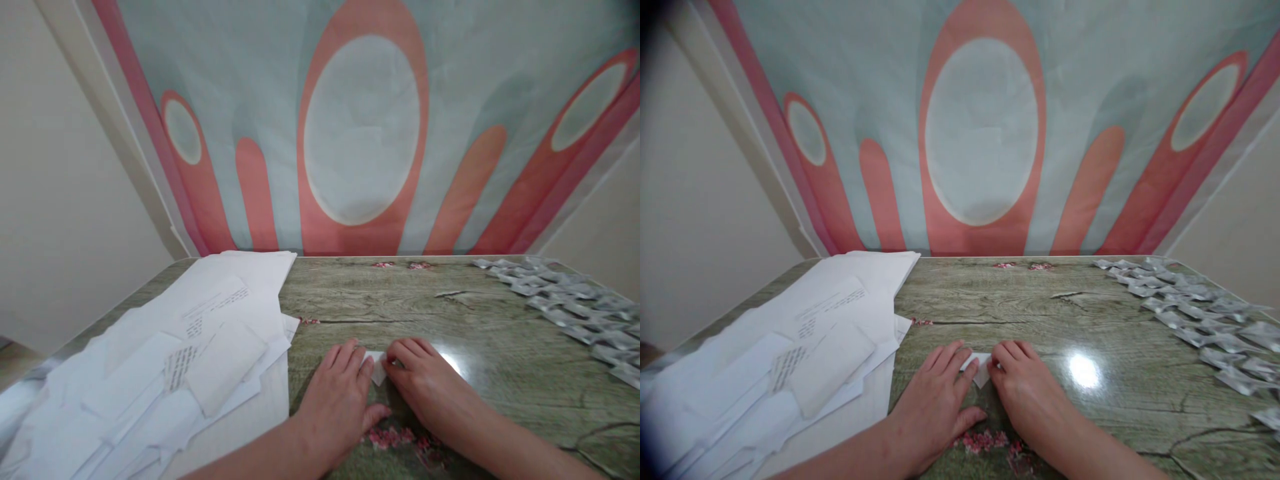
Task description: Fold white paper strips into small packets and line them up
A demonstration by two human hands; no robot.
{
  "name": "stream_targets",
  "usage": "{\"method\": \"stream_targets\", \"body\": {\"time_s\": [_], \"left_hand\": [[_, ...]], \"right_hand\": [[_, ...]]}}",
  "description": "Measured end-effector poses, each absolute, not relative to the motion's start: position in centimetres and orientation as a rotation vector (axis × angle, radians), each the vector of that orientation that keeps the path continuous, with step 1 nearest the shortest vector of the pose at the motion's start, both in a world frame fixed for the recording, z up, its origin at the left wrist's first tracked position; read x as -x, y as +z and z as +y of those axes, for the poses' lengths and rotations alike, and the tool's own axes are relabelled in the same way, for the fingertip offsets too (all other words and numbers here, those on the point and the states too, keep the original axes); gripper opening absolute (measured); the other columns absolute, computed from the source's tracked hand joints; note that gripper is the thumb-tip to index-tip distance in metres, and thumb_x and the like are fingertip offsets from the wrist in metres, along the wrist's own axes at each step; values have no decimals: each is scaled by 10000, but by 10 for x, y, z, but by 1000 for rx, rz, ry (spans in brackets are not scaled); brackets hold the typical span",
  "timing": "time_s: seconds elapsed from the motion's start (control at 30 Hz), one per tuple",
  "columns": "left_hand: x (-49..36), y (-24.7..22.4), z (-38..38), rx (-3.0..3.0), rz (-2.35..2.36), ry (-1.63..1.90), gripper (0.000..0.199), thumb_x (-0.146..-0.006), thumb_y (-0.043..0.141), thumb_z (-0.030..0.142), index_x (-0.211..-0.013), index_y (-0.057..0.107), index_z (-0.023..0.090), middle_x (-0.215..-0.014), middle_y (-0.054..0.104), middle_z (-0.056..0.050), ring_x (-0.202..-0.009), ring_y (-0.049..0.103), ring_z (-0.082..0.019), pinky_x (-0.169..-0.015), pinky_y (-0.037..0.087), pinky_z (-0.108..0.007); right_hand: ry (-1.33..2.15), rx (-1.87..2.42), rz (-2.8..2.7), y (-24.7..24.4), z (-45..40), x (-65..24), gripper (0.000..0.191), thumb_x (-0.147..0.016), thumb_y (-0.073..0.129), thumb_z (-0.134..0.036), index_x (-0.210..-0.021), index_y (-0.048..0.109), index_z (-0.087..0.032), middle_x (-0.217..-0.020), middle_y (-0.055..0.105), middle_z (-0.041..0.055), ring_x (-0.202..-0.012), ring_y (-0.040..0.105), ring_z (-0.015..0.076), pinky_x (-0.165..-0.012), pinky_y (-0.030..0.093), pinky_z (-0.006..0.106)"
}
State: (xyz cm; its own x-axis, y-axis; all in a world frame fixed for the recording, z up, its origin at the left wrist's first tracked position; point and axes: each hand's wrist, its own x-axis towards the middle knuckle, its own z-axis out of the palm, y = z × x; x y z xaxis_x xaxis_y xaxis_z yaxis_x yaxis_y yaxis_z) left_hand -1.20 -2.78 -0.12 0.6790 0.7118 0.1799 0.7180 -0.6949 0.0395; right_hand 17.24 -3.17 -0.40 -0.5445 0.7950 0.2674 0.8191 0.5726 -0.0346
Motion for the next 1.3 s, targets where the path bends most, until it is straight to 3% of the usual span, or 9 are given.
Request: {"method": "stream_targets", "body": {"time_s": [0.3, 0.57, 0.8, 1.0, 1.3], "left_hand": [[10, -2, -32, 2755, -1240, -225, 612, -758, 577, 545, -1135, 563, 62, -1181, 566, -176, -1220, 382, -304, -1010, 295, -417], [9, -1, -33, 2723, -1246, -181, 552, -759, 596, 507, -1081, 592, 58, -1129, 589, -188, -1189, 416, -311, -991, 323, -421], [11, -4, -29, 2789, -1221, -308, 460, -807, 570, 424, -1058, 561, 38, -1092, 566, -201, -1082, 480, -315, -919, 390, -447], [11, 6, -20, 2861, -1258, -307, 231, -818, 577, 301, -922, 591, 95, -895, 583, -112, -929, 522, -266, -804, 447, -420], [23, 5, -7, 2921, -1279, -448, 133, -866, 509, 248, -832, 610, 168, -851, 587, -42, -850, 526, -199, -775, 403, -359]], "right_hand": [[-332, 1418, -2585, 1, -36, -171, 108, -725, 579, -71, -729, 650, -153, -753, 580, 70, -758, 499, 223, -731, 373, 361], [-315, 1490, -2570, 1, -40, -168, 80, -694, 635, -79, -723, 668, -146, -759, 597, 74, -751, 516, 232, -716, 393, 363], [91, 1430, -2312, -5, -25, -180, 174, -839, 543, -199, -695, 641, -205, -721, 589, 18, -756, 535, 177, -796, 368, 363], [460, 1490, -2116, -19, -7, -191, 124, -740, 653, -323, -791, 613, -217, -833, 584, 22, -813, 541, 193, -715, 397, 320], [643, 1554, -2077, -13, -16, -188, 112, -705, 648, -260, -799, 605, -216, -849, 586, 22, -819, 542, 196, -687, 395, 302]]}}
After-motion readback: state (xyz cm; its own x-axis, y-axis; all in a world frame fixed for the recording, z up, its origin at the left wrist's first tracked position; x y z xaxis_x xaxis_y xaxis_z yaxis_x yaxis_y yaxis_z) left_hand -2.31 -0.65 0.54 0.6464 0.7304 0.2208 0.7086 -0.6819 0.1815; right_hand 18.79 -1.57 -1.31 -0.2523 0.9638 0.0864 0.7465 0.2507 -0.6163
